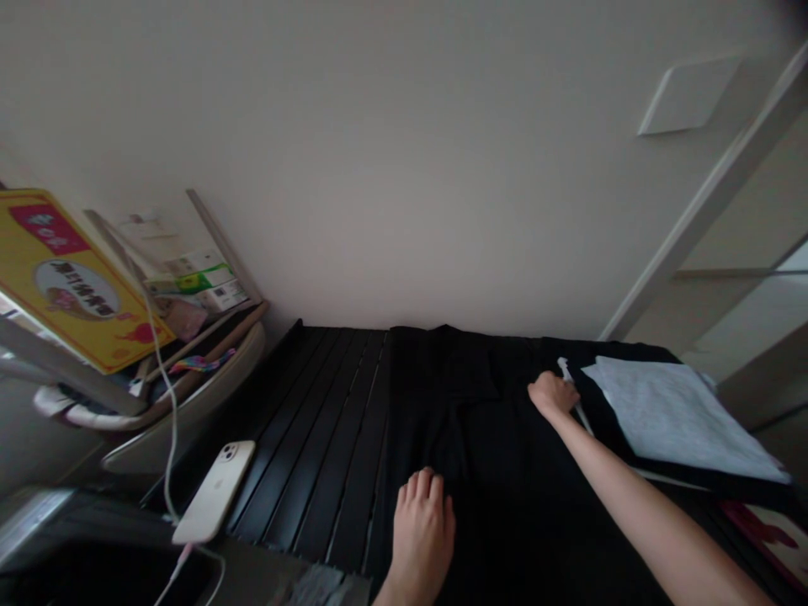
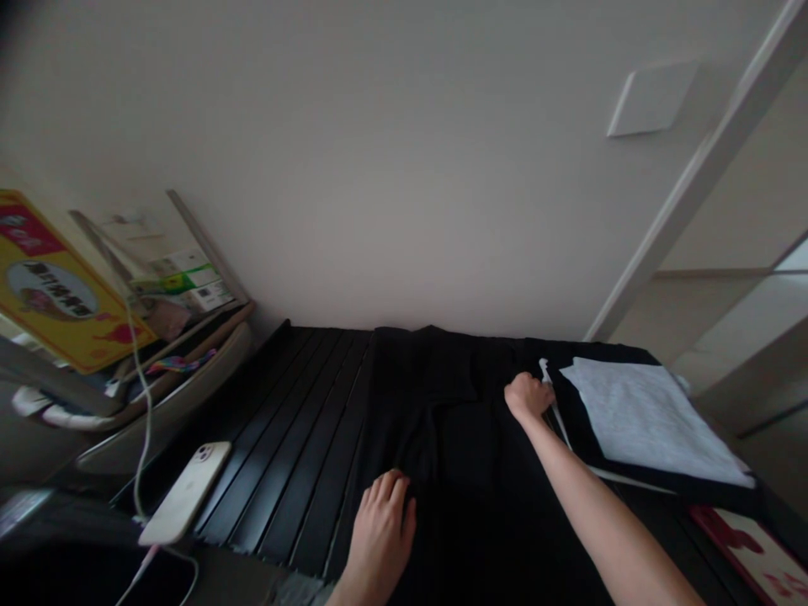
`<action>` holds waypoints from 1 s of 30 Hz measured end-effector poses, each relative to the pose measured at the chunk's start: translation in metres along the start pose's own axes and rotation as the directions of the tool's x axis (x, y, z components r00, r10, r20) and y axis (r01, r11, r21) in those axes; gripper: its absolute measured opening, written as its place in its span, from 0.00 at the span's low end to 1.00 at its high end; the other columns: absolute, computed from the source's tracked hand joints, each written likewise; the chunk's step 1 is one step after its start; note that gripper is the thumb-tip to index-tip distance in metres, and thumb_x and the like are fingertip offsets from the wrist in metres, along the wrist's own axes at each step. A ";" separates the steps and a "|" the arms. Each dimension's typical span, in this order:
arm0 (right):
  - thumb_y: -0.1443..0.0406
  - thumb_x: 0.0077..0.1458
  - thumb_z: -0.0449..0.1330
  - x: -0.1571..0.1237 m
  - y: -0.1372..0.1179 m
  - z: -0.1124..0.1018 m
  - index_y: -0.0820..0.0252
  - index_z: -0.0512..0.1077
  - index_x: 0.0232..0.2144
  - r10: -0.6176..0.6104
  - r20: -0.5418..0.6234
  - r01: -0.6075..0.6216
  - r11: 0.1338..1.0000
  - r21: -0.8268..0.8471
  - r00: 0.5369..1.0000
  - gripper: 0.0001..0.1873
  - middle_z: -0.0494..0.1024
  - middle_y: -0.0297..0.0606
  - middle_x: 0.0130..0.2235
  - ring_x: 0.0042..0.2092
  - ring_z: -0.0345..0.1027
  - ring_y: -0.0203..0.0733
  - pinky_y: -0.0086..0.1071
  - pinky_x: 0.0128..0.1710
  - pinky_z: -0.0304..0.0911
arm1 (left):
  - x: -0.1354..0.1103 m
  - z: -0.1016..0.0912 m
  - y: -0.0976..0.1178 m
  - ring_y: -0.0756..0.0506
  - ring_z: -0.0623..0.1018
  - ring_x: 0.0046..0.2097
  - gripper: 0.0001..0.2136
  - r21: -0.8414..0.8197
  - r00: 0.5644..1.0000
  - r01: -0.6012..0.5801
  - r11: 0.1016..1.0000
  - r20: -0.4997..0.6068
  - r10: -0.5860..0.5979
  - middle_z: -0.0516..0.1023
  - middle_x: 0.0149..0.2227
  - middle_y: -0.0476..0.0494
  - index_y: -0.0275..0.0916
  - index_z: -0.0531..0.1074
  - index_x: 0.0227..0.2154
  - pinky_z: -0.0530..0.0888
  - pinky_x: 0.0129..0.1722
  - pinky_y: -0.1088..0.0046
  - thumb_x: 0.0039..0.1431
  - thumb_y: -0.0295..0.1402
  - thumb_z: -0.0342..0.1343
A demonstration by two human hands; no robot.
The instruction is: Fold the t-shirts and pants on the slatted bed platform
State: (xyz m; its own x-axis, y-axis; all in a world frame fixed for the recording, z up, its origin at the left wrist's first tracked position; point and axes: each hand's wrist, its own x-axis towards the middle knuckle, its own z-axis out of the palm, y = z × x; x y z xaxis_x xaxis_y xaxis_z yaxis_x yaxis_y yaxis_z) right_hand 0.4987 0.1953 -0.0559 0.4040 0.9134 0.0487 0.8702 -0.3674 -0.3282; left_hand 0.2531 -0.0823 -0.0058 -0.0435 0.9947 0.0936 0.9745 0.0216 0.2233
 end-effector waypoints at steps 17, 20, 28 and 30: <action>0.67 0.61 0.44 -0.052 -0.156 -0.055 0.67 0.46 0.63 -0.408 0.057 0.365 0.865 0.344 0.911 0.29 0.74 0.58 0.48 0.49 0.71 0.56 0.46 0.48 0.62 | 0.023 0.038 -0.004 0.32 0.44 0.68 0.30 -0.067 0.981 -0.170 0.983 0.083 0.176 0.39 0.69 0.54 0.53 0.41 0.66 0.52 0.64 0.42 0.64 0.44 0.45; 0.61 0.61 0.49 -0.089 -0.191 -0.033 0.63 0.39 0.66 -0.606 0.106 0.511 0.741 0.437 0.788 0.36 0.67 0.53 0.58 0.56 0.65 0.49 0.39 0.53 0.60 | 0.022 0.040 -0.005 0.33 0.44 0.68 0.28 -0.061 0.982 -0.165 0.984 0.085 0.170 0.40 0.69 0.54 0.52 0.45 0.66 0.52 0.64 0.43 0.65 0.45 0.43; 0.63 0.56 0.55 -0.120 -0.152 0.014 0.70 0.61 0.56 -0.656 0.236 0.534 0.735 0.418 0.717 0.27 0.64 0.60 0.58 0.58 0.61 0.54 0.44 0.56 0.55 | 0.022 0.037 -0.006 0.33 0.43 0.68 0.27 -0.074 0.981 -0.164 0.984 0.090 0.171 0.40 0.69 0.54 0.49 0.49 0.66 0.52 0.64 0.42 0.65 0.44 0.42; 0.64 0.55 0.56 -0.117 -0.124 0.011 0.71 0.62 0.55 -0.633 0.248 0.521 0.757 0.393 0.733 0.26 0.66 0.60 0.56 0.57 0.62 0.54 0.43 0.55 0.56 | 0.022 0.037 -0.006 0.33 0.43 0.68 0.27 -0.068 0.981 -0.165 0.984 0.091 0.171 0.40 0.69 0.54 0.49 0.48 0.66 0.51 0.64 0.42 0.65 0.43 0.43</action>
State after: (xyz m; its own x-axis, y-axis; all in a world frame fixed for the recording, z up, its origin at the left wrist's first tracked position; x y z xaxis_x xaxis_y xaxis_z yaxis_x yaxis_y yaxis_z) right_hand 0.3406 0.1361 -0.0312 -0.3251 0.9456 0.0092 0.7592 0.2668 -0.5937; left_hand 0.2547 -0.0568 -0.0411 0.1436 0.9888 0.0416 0.9511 -0.1495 0.2703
